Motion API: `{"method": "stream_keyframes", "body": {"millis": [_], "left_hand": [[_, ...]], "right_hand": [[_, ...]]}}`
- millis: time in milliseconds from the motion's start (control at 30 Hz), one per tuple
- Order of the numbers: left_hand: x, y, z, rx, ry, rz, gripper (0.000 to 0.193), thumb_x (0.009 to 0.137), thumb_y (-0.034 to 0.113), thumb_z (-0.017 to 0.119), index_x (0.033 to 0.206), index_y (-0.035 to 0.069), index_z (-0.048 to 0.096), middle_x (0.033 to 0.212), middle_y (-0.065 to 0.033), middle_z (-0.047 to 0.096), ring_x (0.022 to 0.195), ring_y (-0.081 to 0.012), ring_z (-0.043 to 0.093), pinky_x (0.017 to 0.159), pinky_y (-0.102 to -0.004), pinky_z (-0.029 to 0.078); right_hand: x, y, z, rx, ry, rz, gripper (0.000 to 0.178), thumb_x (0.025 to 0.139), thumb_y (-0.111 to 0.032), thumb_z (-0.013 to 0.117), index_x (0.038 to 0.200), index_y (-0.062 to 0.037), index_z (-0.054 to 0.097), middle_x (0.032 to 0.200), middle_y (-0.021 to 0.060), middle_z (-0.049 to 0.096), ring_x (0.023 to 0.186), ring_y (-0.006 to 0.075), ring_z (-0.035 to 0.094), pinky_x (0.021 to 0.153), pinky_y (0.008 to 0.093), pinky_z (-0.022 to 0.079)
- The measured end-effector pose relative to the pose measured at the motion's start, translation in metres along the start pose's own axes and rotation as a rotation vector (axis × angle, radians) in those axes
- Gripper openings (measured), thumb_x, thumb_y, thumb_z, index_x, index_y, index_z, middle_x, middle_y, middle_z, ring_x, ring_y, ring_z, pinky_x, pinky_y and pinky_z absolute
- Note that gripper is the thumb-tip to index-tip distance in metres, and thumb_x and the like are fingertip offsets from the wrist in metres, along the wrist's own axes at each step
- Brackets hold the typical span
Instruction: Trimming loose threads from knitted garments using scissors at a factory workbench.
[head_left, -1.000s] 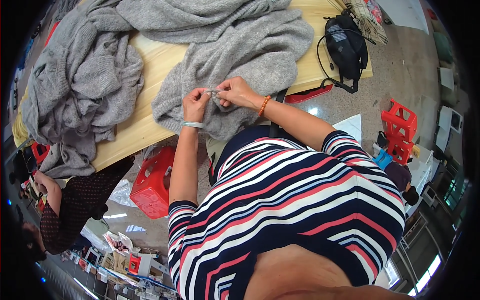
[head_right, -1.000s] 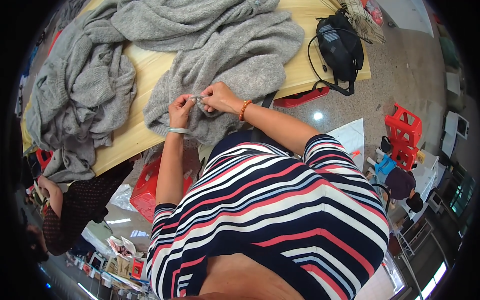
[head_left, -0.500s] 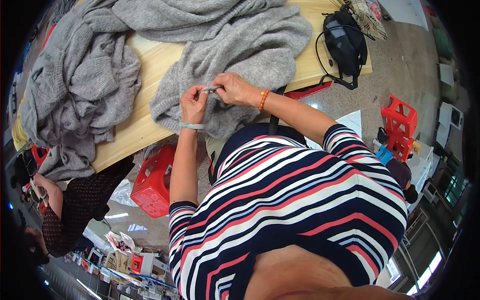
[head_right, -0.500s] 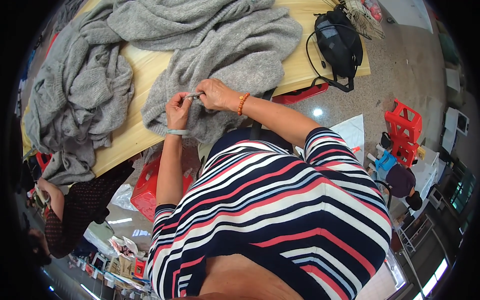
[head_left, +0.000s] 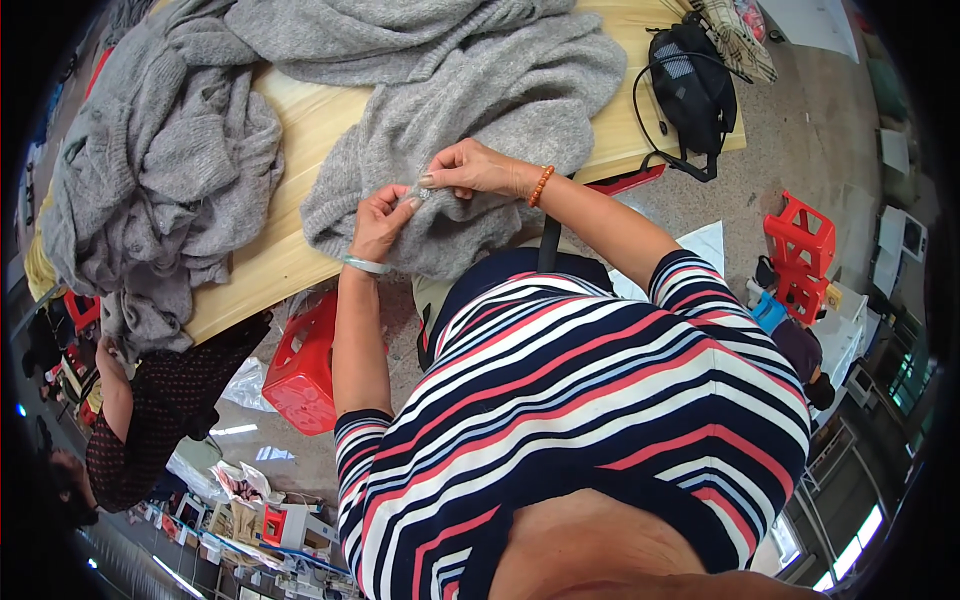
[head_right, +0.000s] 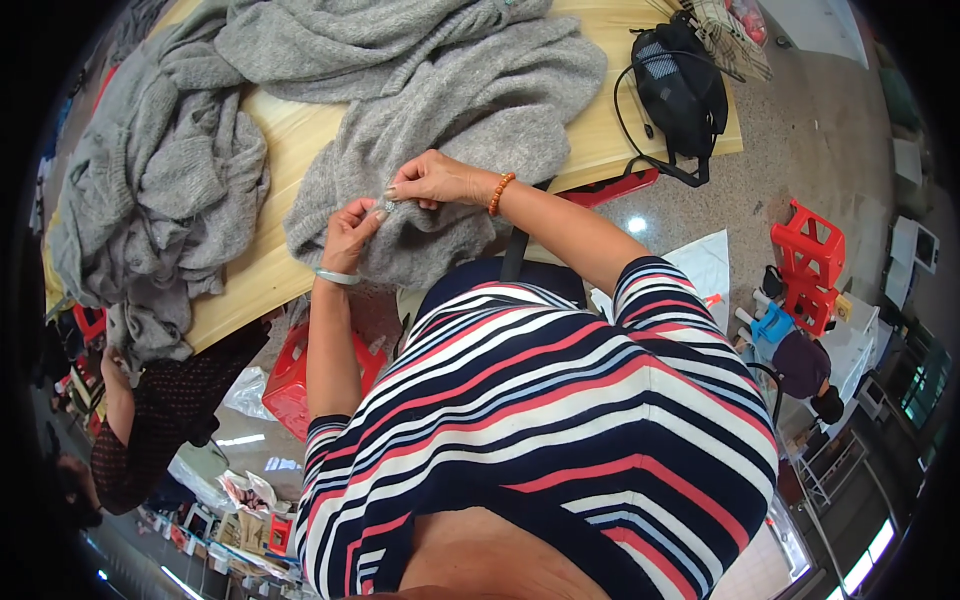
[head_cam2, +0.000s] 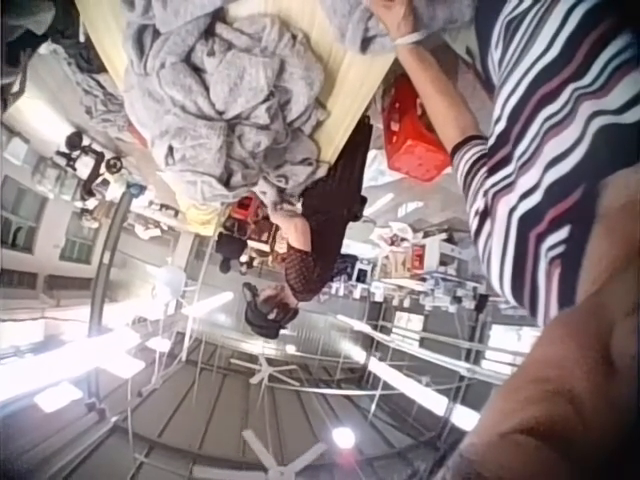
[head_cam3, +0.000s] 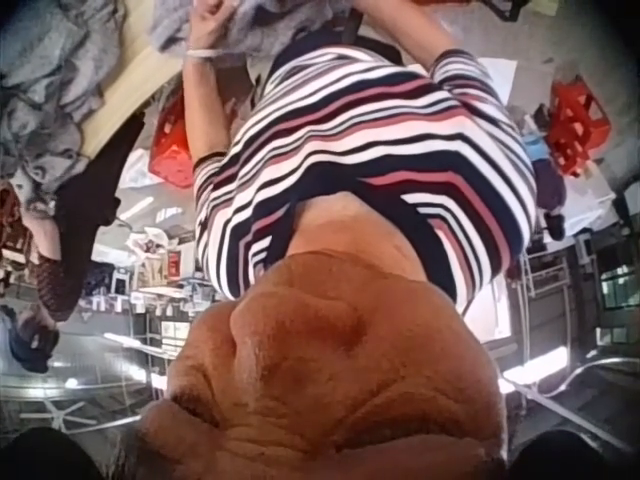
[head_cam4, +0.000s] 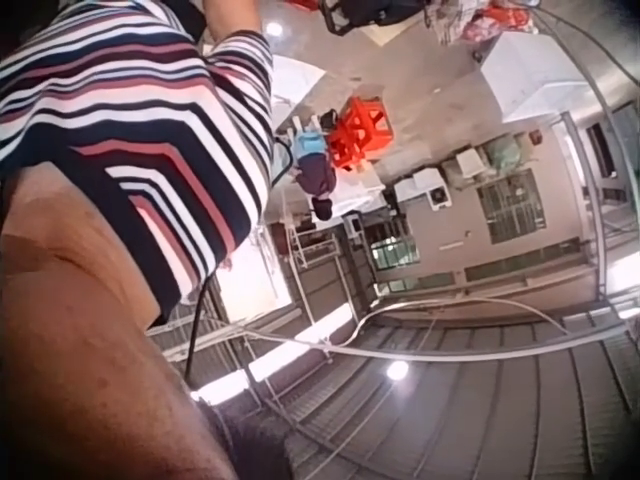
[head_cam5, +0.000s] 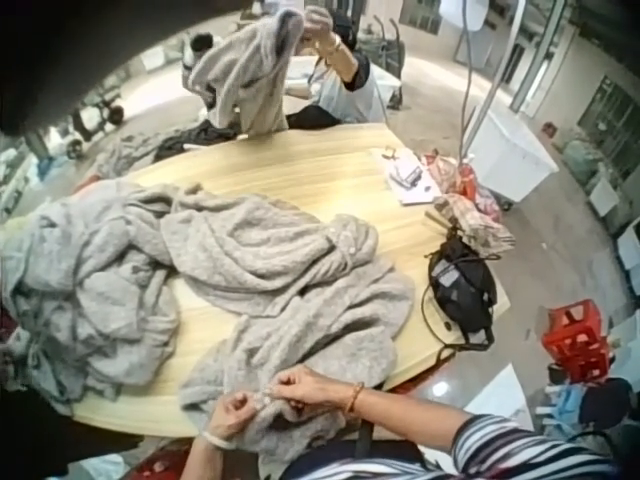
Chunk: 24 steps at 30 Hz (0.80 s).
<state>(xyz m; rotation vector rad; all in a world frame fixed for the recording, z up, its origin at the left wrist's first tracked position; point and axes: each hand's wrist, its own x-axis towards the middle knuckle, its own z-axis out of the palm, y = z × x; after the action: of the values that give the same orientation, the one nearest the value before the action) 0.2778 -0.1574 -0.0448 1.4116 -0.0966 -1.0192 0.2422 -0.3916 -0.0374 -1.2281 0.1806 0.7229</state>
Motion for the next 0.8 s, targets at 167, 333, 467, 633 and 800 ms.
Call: {"method": "stream_keyframes", "body": {"millis": [167, 333, 467, 633, 800], "left_hand": [[-0.011, 0.01, 0.007, -0.179, -0.003, -0.062, 0.011, 0.088, 0.008, 0.068, 0.098, 0.005, 0.065, 0.087, 0.005, 0.062, 0.074, -0.0022, 0.052, 0.066, -0.0178, 0.04], [-0.018, 0.003, 0.002, 1.121, 0.594, 0.379, 0.067, 0.071, 0.033, 0.082, 0.126, 0.007, 0.053, 0.121, -0.0113, 0.057, 0.115, -0.0251, 0.052, 0.097, -0.0404, 0.04], [-0.018, -0.005, 0.019, 1.543, 0.708, 0.088, 0.103, 0.057, 0.039, 0.088, 0.142, 0.011, 0.036, 0.135, -0.0175, 0.044, 0.128, -0.0356, 0.039, 0.104, -0.0495, 0.032], [-0.012, -0.04, 0.0, 1.322, 0.624, 0.047, 0.089, 0.064, 0.017, 0.076, 0.142, 0.01, 0.036, 0.115, -0.0156, 0.053, 0.114, -0.0369, 0.048, 0.096, -0.0549, 0.036], [-0.018, -0.048, -0.026, 1.097, 0.729, 0.334, 0.051, 0.067, 0.001, 0.066, 0.116, 0.007, 0.054, 0.092, -0.0109, 0.06, 0.09, -0.0296, 0.059, 0.082, -0.0415, 0.047]], "right_hand": [[0.003, -0.002, 0.001, -0.419, 0.126, -0.182, 0.023, 0.085, -0.026, 0.071, 0.085, -0.0033, 0.067, 0.062, -0.0019, 0.057, 0.056, 0.0075, 0.052, 0.052, 0.0246, 0.042], [0.031, -0.046, -0.034, -1.119, 0.624, -0.57, 0.025, 0.077, -0.017, 0.07, 0.101, -0.0118, 0.066, 0.103, 0.0103, 0.062, 0.098, 0.0281, 0.059, 0.085, 0.041, 0.047], [0.06, -0.104, -0.095, -1.634, 0.975, -0.526, 0.065, 0.073, -0.024, 0.077, 0.132, -0.0198, 0.051, 0.142, 0.0139, 0.041, 0.127, 0.0335, 0.042, 0.107, 0.0468, 0.031], [0.071, -0.127, -0.127, -1.625, 0.778, -0.3, 0.092, 0.07, -0.024, 0.08, 0.147, -0.0249, 0.03, 0.15, 0.0189, 0.03, 0.118, 0.035, 0.052, 0.096, 0.0451, 0.043], [0.088, -0.122, -0.169, -1.61, 0.723, -0.079, 0.06, 0.077, -0.014, 0.066, 0.134, -0.017, 0.048, 0.114, 0.0191, 0.062, 0.098, 0.0344, 0.065, 0.079, 0.0438, 0.053]]}}
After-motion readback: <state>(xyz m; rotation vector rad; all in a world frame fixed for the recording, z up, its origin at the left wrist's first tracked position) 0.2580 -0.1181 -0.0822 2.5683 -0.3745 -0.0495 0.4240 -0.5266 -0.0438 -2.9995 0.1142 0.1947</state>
